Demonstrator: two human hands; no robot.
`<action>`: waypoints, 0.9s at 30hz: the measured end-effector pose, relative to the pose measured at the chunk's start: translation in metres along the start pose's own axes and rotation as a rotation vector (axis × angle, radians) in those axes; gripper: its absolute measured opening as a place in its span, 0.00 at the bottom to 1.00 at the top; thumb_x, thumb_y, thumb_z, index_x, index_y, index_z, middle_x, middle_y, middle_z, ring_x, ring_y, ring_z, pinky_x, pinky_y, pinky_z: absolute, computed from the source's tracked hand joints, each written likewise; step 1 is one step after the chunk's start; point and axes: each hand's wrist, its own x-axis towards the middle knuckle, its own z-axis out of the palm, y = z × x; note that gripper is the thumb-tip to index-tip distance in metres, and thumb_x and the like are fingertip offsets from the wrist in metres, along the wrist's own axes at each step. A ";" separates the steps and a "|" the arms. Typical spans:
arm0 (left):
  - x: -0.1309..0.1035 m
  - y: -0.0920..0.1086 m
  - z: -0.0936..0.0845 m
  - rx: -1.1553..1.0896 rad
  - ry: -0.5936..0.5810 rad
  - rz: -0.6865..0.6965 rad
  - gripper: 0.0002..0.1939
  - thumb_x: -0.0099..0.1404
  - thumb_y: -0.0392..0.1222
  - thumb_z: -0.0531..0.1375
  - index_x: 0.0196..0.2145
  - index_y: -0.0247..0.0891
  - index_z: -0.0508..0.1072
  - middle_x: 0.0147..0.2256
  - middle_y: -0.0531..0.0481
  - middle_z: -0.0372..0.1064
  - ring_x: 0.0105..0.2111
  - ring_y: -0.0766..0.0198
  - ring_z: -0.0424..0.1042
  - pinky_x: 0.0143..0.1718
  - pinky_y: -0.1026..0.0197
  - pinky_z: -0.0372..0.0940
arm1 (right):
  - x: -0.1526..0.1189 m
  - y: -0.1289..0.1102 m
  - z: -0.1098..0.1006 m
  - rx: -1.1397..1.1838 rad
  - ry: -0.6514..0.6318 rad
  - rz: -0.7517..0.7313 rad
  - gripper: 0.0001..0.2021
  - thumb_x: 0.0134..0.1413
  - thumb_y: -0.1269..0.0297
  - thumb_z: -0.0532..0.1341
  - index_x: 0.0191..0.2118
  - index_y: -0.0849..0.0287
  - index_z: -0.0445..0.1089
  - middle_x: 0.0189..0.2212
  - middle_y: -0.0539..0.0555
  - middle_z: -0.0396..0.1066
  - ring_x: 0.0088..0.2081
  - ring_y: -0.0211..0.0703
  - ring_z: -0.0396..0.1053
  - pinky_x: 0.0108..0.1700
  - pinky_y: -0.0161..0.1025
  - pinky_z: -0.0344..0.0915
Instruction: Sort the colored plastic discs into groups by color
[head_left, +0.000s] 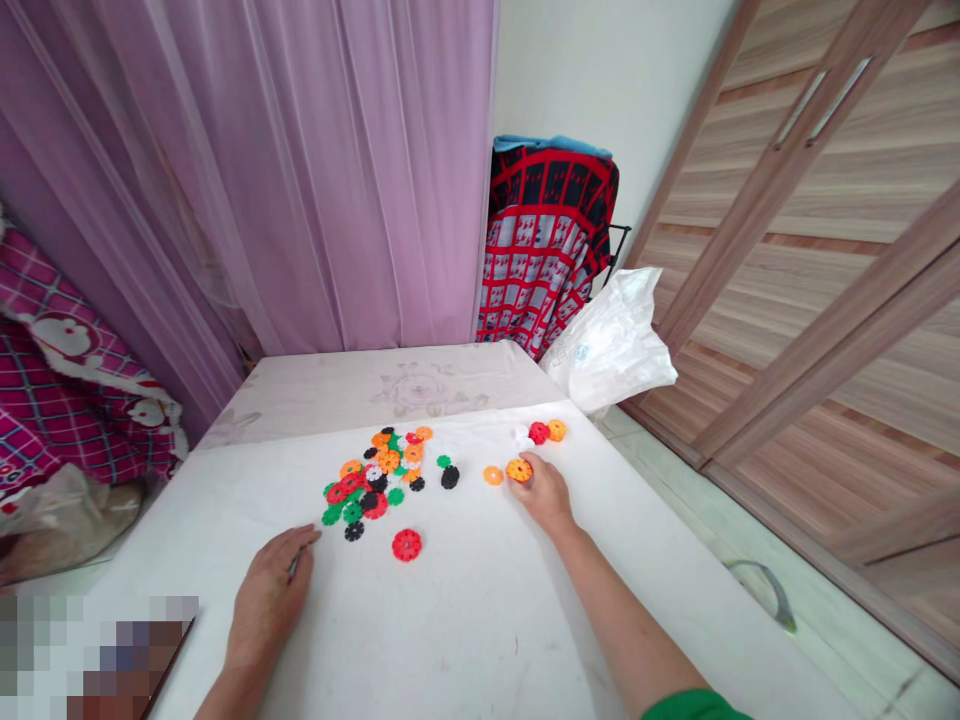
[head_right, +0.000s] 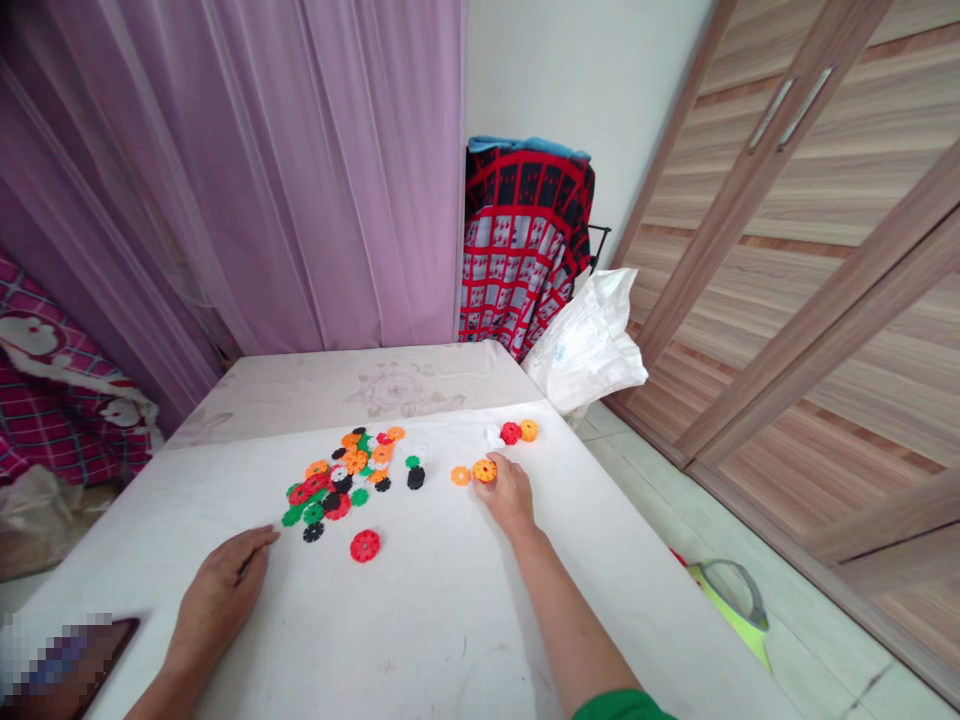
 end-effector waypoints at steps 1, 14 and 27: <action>0.000 0.000 0.000 0.002 0.002 -0.001 0.19 0.64 0.49 0.50 0.38 0.41 0.79 0.43 0.45 0.78 0.45 0.54 0.76 0.52 0.51 0.69 | 0.002 -0.005 0.004 0.013 0.006 -0.024 0.20 0.48 0.61 0.62 0.49 0.56 0.69 0.40 0.55 0.75 0.41 0.47 0.69 0.46 0.40 0.62; -0.002 0.001 0.000 0.003 0.017 -0.024 0.18 0.64 0.49 0.51 0.37 0.41 0.79 0.43 0.46 0.78 0.46 0.54 0.76 0.52 0.50 0.69 | 0.004 -0.032 0.016 -0.087 -0.093 -0.143 0.14 0.49 0.64 0.62 0.44 0.56 0.72 0.35 0.54 0.74 0.37 0.45 0.66 0.42 0.39 0.56; 0.000 0.000 -0.002 -0.005 -0.004 -0.026 0.19 0.63 0.50 0.50 0.38 0.41 0.78 0.44 0.45 0.78 0.46 0.53 0.75 0.53 0.49 0.68 | 0.013 0.039 -0.017 -0.243 -0.094 0.119 0.18 0.53 0.61 0.60 0.49 0.58 0.71 0.40 0.57 0.75 0.41 0.48 0.70 0.44 0.39 0.59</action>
